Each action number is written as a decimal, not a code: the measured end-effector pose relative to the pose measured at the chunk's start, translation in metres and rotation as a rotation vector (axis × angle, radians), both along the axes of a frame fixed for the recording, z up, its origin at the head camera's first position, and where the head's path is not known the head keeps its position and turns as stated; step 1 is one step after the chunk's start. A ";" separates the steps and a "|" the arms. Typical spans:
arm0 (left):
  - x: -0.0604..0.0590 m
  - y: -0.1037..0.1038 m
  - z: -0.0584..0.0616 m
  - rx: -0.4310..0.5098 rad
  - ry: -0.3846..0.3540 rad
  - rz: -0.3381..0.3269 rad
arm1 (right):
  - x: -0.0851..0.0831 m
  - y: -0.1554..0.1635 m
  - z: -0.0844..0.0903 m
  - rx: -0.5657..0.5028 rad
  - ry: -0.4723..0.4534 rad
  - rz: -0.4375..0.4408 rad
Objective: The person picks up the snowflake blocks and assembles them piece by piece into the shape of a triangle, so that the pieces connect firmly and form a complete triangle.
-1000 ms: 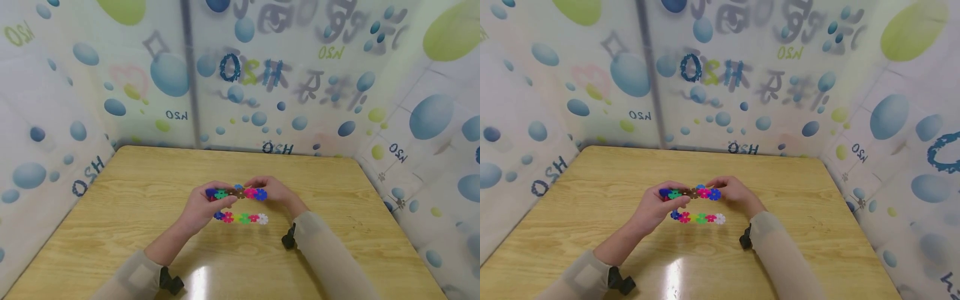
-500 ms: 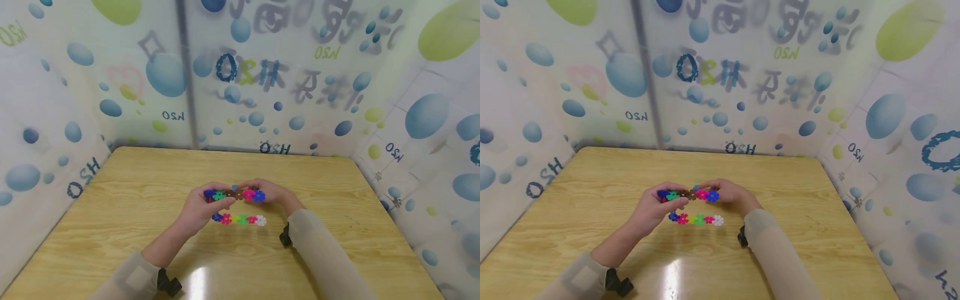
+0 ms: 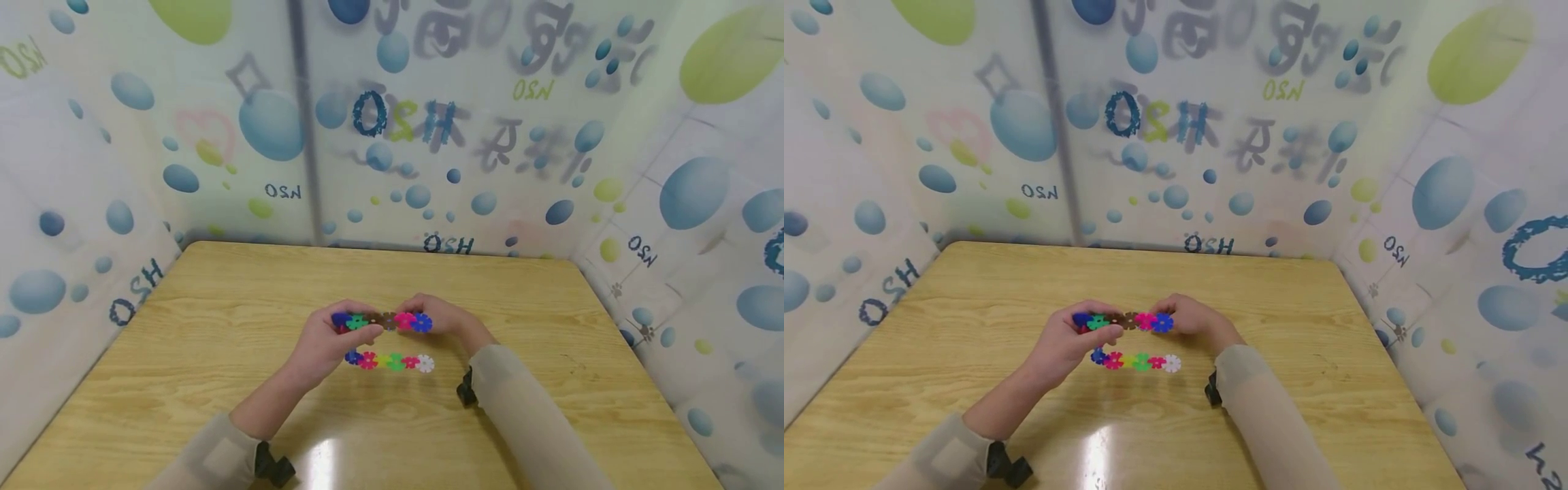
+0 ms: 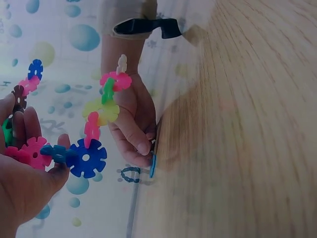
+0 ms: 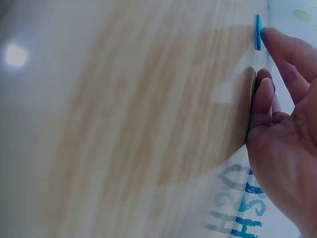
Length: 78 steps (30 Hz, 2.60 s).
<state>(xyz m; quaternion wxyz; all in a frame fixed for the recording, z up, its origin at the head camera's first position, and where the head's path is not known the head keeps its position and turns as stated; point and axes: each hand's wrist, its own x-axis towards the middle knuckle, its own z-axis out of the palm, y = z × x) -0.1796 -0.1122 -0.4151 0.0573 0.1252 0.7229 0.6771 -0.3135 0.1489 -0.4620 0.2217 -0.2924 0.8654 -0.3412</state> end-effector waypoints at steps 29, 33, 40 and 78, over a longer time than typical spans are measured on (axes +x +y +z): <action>0.002 0.000 -0.003 -0.003 -0.029 -0.003 | 0.016 0.002 0.004 -0.049 0.052 -0.084; 0.001 0.000 -0.003 -0.007 -0.029 0.002 | 0.026 0.011 0.014 -0.061 0.059 -0.155; 0.002 0.002 -0.003 -0.027 -0.030 0.011 | 0.060 0.036 0.030 -0.249 0.051 -0.249; 0.002 0.008 -0.005 0.013 -0.018 -0.026 | 0.130 0.053 0.056 -0.696 0.175 -0.314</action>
